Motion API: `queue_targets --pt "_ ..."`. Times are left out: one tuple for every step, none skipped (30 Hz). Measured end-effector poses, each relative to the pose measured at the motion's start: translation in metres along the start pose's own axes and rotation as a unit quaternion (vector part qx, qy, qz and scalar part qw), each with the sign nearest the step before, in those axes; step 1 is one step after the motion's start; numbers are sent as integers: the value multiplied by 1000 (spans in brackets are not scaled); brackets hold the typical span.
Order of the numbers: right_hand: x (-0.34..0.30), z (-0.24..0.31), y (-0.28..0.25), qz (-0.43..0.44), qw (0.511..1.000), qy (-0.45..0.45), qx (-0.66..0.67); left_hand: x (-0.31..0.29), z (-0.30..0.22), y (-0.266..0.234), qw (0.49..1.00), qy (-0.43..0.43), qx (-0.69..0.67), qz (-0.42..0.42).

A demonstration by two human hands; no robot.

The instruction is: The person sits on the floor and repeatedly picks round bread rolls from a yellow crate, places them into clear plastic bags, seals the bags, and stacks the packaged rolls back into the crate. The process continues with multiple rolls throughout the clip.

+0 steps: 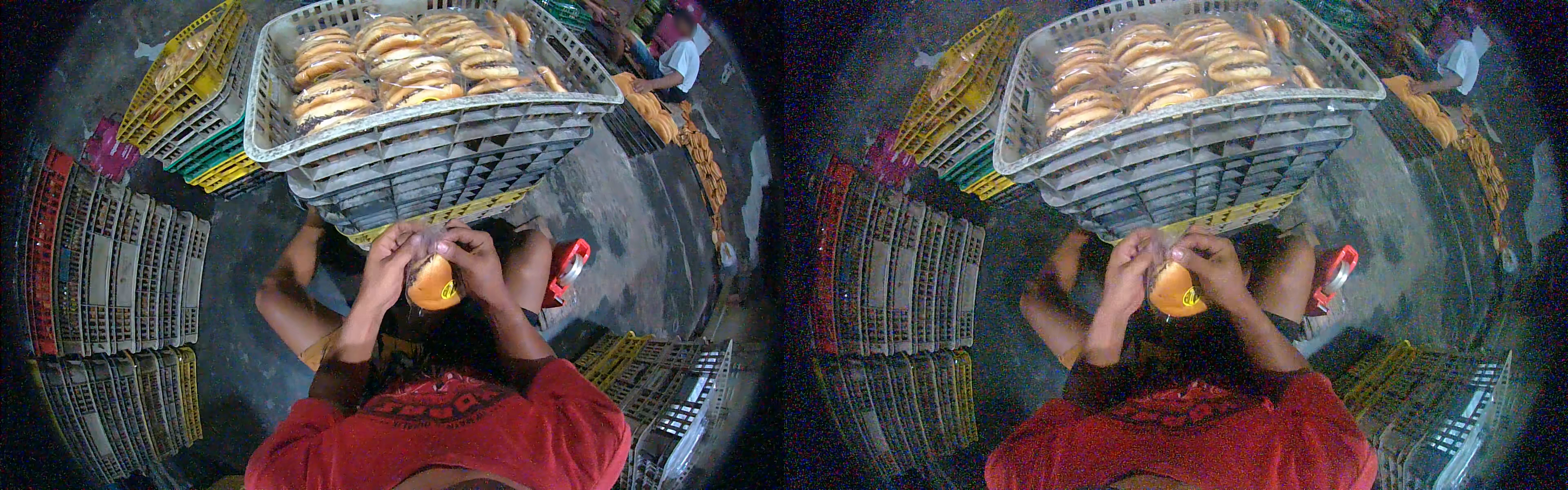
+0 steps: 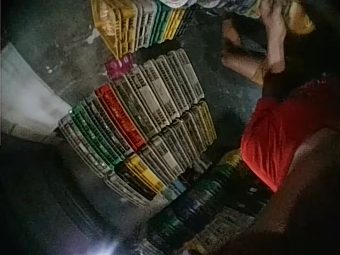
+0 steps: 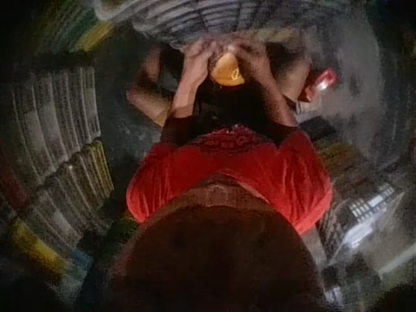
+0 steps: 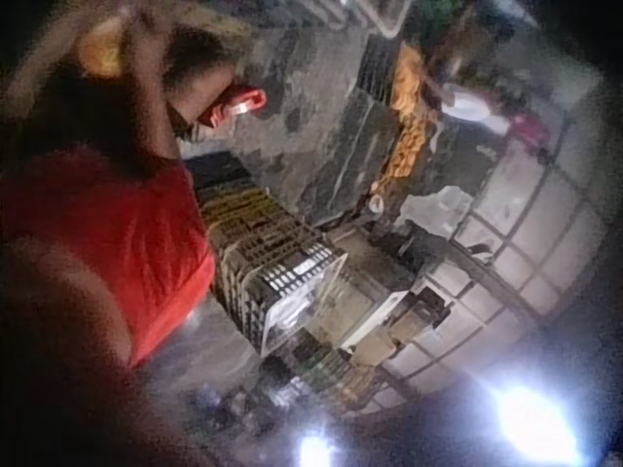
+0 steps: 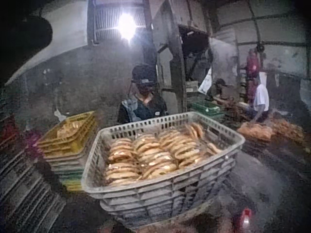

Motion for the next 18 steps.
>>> queue_targets --pt "-2 0 1 -12 1000 15 12 1 0 8 999 -19 -29 -11" --pt "-4 0 3 -24 999 30 24 1 6 8 999 10 22 -30" --pt "-5 2 2 -65 997 35 7 2 10 8 995 40 74 -45" --pt "-6 -1 -2 -76 996 41 -8 2 12 9 988 71 126 -60" --pt "-7 -7 -7 -88 995 48 -23 1 14 10 989 108 86 -50" --pt "-7 -4 -8 -99 993 57 -37 0 14 13 979 130 153 -44" --pt "-9 0 -8 -121 990 49 -49 -1 14 15 963 152 219 -38" --pt "-10 6 -7 -142 987 41 -60 -2 14 18 942 174 284 -32" --pt "-11 13 -7 -163 983 33 -73 -3 8 24 943 147 288 -77" --pt "-13 7 -9 -147 984 71 -65 -1 11 24 949 130 271 -92" --pt "-16 0 -13 -131 984 109 -57 1 15 23 955 113 253 -108" --pt "-16 -1 -13 -113 982 144 -47 1 16 23 959 98 237 -124" --pt "-16 3 -11 -106 986 116 -55 1 17 24 961 90 222 -136" --pt "-15 7 -8 -98 989 88 -63 -1 17 24 964 83 206 -148" --pt "-14 10 -6 -91 991 61 -71 -2 18 23 966 73 192 -159" --pt "-13 10 -6 -78 990 32 -113 -2 19 23 964 96 193 -158" --pt "-11 9 -8 -64 986 3 -156 -3 20 21 961 118 195 -155" --pt "-10 7 -9 -52 979 -27 -197 -3 19 21 958 141 197 -151"
Point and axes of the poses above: each hand's wrist, its own x-axis towards the middle knuckle, its own y-axis out of the palm, z = x × y, the point moved 3 cm from there along x, towards the middle knuckle, and after that the axes turned 7 degrees about -x, right-handed, at the moved point
